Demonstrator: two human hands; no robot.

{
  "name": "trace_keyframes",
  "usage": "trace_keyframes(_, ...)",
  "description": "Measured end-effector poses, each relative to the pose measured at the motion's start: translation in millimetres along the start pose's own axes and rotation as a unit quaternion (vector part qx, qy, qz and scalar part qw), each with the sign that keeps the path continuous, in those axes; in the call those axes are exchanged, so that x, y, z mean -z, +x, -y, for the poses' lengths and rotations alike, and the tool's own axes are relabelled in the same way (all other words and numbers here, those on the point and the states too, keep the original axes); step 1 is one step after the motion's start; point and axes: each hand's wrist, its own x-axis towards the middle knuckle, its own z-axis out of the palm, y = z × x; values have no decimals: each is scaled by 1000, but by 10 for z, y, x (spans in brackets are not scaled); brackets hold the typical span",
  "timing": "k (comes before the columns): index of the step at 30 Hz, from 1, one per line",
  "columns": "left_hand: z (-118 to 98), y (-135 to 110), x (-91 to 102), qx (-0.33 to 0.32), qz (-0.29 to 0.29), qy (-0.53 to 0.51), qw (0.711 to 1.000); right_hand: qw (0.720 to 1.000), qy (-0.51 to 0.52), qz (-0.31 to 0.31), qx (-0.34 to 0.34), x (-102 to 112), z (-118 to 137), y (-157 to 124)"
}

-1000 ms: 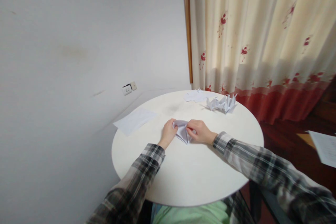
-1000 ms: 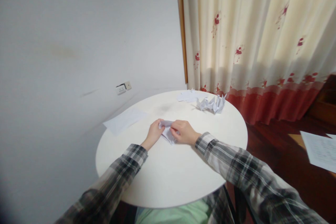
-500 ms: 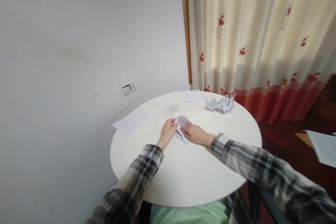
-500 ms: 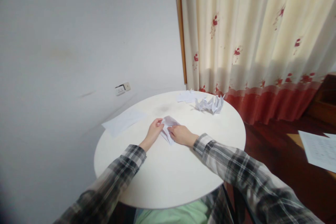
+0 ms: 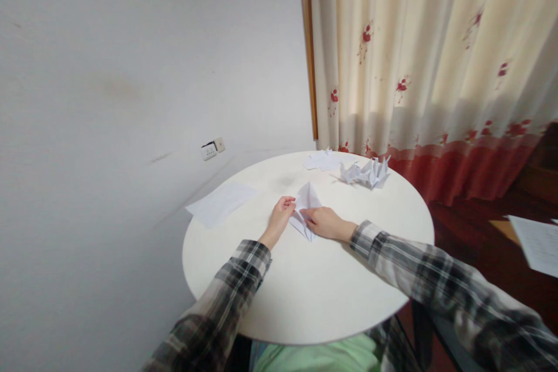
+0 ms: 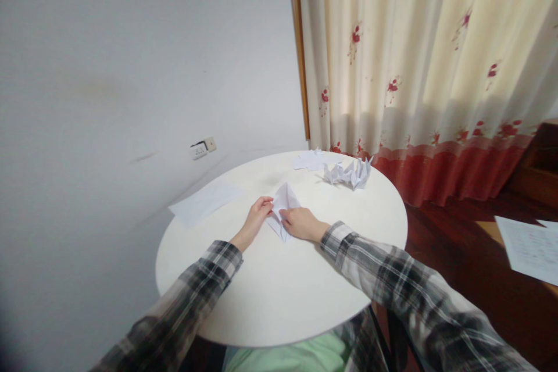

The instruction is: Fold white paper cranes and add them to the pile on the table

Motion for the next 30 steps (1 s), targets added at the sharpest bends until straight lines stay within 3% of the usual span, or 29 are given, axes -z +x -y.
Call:
trace_keyframes(14,23,-4,-11,-7,13,-7,1000,1000,-13,6,-4,24,21,-3)
trace_keyframes(23,72,18,6,-61,-22,61,996,1000,-10,2,-8,40,36,-14)
trace_keyframes(30,79,34,2,-63,-30,64,996,1000,-10,4,-5,40,33,-10)
